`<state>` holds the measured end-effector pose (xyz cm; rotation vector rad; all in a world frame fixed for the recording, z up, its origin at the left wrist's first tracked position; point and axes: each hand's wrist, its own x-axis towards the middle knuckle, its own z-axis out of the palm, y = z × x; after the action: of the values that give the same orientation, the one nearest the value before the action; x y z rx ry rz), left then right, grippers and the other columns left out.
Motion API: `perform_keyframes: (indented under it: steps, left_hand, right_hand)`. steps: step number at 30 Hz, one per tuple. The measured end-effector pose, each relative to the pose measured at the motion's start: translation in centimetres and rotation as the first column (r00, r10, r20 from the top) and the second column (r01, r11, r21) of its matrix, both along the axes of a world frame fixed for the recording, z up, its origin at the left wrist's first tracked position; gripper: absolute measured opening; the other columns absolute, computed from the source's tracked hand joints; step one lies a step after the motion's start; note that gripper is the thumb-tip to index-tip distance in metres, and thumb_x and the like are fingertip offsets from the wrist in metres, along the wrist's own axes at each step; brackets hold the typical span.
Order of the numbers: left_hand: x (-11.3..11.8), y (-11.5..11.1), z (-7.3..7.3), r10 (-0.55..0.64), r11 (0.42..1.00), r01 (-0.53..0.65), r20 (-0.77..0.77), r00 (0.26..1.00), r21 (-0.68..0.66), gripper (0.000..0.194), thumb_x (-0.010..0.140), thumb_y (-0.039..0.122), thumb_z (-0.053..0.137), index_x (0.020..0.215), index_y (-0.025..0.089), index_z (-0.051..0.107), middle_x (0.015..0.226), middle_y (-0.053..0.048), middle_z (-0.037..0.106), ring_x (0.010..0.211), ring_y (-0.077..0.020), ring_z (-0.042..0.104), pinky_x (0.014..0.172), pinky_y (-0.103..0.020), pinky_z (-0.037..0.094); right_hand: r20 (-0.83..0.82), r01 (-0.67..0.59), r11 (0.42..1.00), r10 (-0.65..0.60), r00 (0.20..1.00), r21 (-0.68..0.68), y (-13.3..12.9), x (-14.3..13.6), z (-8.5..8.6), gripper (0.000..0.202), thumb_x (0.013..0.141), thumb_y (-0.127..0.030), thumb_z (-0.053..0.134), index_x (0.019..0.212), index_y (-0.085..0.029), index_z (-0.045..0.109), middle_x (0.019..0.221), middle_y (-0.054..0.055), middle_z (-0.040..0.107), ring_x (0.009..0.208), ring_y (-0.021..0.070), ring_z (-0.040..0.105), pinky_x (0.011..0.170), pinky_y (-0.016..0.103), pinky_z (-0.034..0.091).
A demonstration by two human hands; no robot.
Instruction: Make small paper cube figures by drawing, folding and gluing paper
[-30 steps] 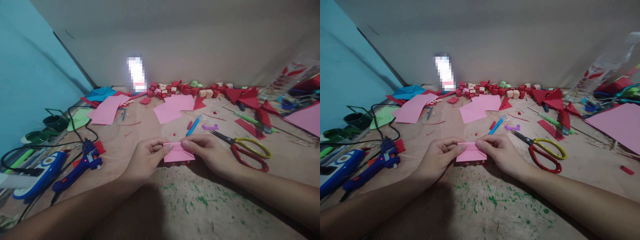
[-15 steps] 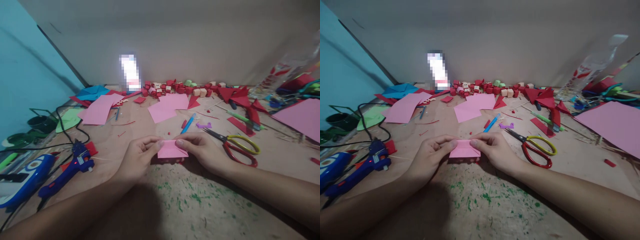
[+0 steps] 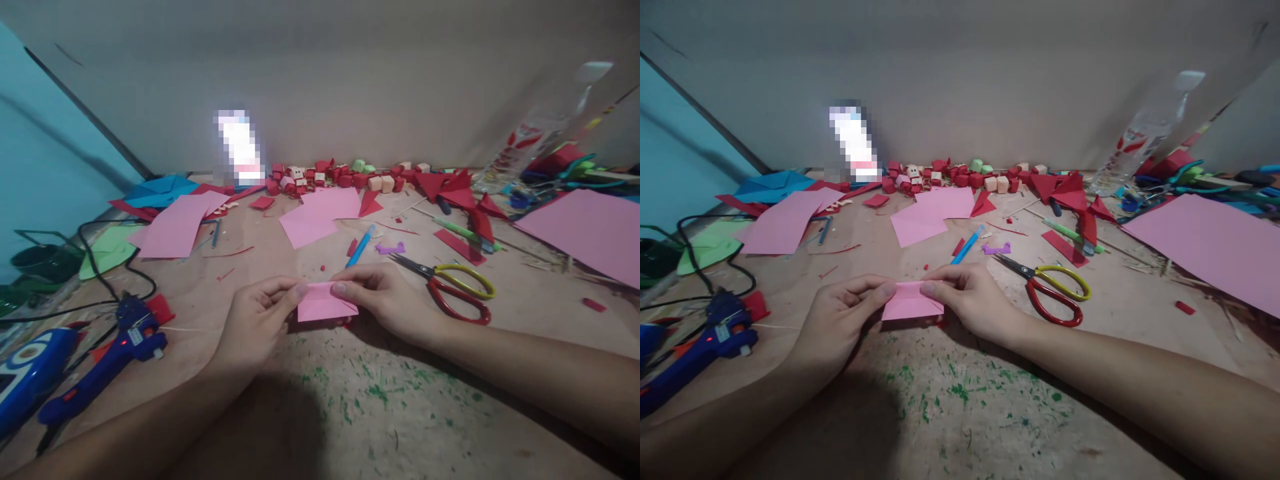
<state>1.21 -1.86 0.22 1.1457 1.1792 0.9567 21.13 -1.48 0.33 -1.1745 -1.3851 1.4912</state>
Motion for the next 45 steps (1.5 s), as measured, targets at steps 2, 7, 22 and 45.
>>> perform_keyframes:
  steps: [2,7,22,45]
  left_hand:
    - [-0.1,0.0,-0.3,-0.010,1.000,0.010,0.012,1.000,-0.008,0.024,0.075,0.037,0.081,0.079,0.013,0.075,0.064,-0.001,0.071,0.058,-0.0133,0.062,0.055,-0.020,0.049]
    - [-0.6,0.2,-1.2,-0.009,1.000,0.008,0.096,0.995,0.009,0.024,0.083,0.040,0.074,0.086,0.015,0.075,0.072,-0.002,0.072,0.066,-0.0143,0.065,0.063,-0.022,0.053]
    - [-0.7,-0.1,-0.7,0.062,0.992,-0.064,0.023,0.998,0.105,0.017,0.077,0.031,0.080,0.082,0.016,0.073,0.072,0.000,0.070,0.060,-0.0098,0.061,0.053,-0.016,0.047]
    - [-0.2,-0.1,-0.3,0.073,0.985,-0.042,-0.185,0.980,0.167,0.026,0.078,0.039,0.072,0.075,0.014,0.075,0.066,-0.002,0.068,0.057,-0.0117,0.056,0.049,-0.019,0.042]
  right_hand:
    - [-0.025,-0.001,1.000,0.000,1.000,-0.024,0.0,0.0,-0.1,0.017,0.085,-0.030,0.074,0.080,-0.014,0.077,0.068,0.002,0.069,0.060,0.0119,0.056,0.056,0.024,0.042]
    - [-0.118,-0.013,0.996,0.003,0.993,-0.084,-0.2,0.0,-0.6,0.027,0.087,-0.040,0.071,0.086,-0.014,0.074,0.066,0.003,0.069,0.057,0.0143,0.061,0.056,0.027,0.048]
    - [-0.133,-0.029,0.993,0.014,0.991,-0.117,-0.2,0.1,-0.8,0.023,0.088,-0.035,0.071,0.086,-0.012,0.074,0.063,0.003,0.070,0.054,0.0123,0.061,0.053,0.024,0.045]
    - [0.121,-0.014,0.998,0.008,0.993,0.053,-0.3,0.0,0.1,0.017,0.090,-0.023,0.066,0.083,-0.011,0.076,0.071,0.000,0.067,0.064,0.0101,0.054,0.058,0.023,0.039]
